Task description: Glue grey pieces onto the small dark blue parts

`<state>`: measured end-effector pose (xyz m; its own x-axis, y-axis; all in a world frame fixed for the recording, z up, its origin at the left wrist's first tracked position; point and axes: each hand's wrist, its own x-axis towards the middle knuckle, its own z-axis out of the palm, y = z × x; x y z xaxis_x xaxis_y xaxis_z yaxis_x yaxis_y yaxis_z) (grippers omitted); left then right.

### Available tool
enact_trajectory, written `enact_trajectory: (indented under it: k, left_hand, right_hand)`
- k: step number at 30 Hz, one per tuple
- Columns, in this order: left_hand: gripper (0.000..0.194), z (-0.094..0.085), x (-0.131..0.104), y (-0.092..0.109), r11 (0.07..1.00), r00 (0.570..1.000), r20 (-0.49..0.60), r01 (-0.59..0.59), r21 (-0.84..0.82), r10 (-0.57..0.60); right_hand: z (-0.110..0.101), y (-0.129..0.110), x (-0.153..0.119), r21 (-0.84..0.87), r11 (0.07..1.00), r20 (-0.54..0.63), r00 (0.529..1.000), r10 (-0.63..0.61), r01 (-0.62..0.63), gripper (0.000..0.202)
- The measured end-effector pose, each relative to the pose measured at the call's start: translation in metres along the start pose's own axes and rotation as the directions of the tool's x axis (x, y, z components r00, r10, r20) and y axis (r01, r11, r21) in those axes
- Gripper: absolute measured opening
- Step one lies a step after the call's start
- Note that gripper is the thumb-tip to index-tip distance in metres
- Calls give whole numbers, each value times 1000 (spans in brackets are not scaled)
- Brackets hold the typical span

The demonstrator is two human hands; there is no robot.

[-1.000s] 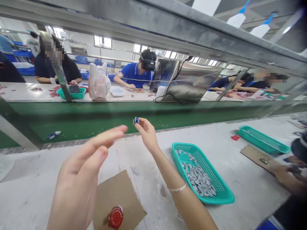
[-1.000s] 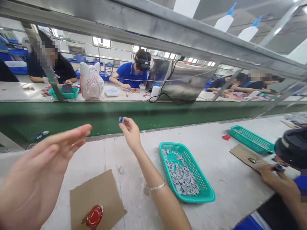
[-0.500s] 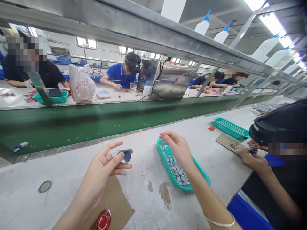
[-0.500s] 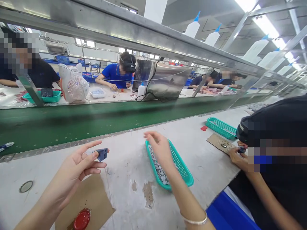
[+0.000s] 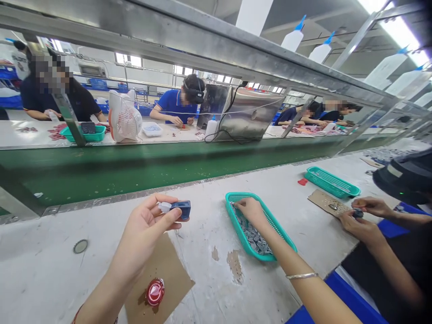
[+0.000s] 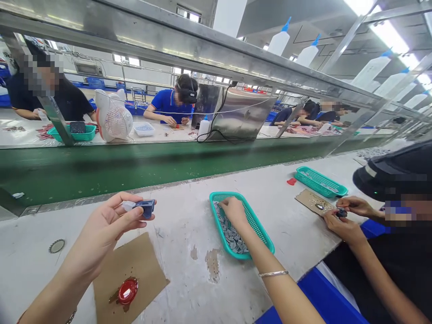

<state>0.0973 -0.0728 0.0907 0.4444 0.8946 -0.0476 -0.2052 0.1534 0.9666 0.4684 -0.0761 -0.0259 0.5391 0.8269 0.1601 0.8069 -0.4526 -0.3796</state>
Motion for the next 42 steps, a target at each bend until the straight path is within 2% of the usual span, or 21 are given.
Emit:
enact_trajectory:
  k: [3,6,12,16,19,22,24,25,27,29,31,37,42]
  left_hand:
    - [26,0,-4,2,999,1000,-13,-20,-26,20]
    - [23,0,-8,5,998,999,-27,-44,-42,43]
    - [21,-5,-13,11,996,995,25,-94,-1,94]
    - [20,-19,-21,10,991,991,29,-130,34,129]
    - [20,-33,-29,10,988,989,6,-146,48,146]
    - [19,-43,-36,12,984,985,-23,-167,56,169]
    - [18,-46,-38,15,979,980,-34,-194,60,196]
    - [17,-47,-39,16,977,977,-41,-206,63,208]
    - [17,-49,-41,19,973,973,-47,-221,71,225]
    - [16,-51,-44,22,970,971,-48,-232,78,236]
    - [17,-53,-46,24,966,966,-57,-250,73,254]
    - [18,-60,-51,29,953,948,-103,-302,12,301]
    - [16,-63,-51,30,947,943,-90,-322,-6,321]
  right_hand:
    - [-5,1,-4,-46,998,99,995,-30,34,19]
    - [-10,0,-11,-58,994,127,988,-88,96,16]
    - [-15,-2,-20,-23,988,130,980,-151,155,9]
    - [-19,-5,-24,16,989,84,985,-149,148,7]
    - [-25,-22,-37,54,987,-7,989,-150,150,14]
    - [-32,-62,-71,157,960,-81,972,-222,232,22]
    - [-34,-99,-103,310,878,-61,929,-364,364,20]
    - [-33,-118,-121,367,829,3,891,-455,422,19]
    - [-29,-151,-153,450,742,146,779,-610,496,16]
    - [-21,-174,-177,499,694,250,680,-689,519,14]
    - [-12,-187,-189,516,674,310,619,-722,528,14]
    - [2,-195,-195,454,635,379,510,-772,625,20]
    - [5,-200,-199,432,656,437,493,-752,619,24]
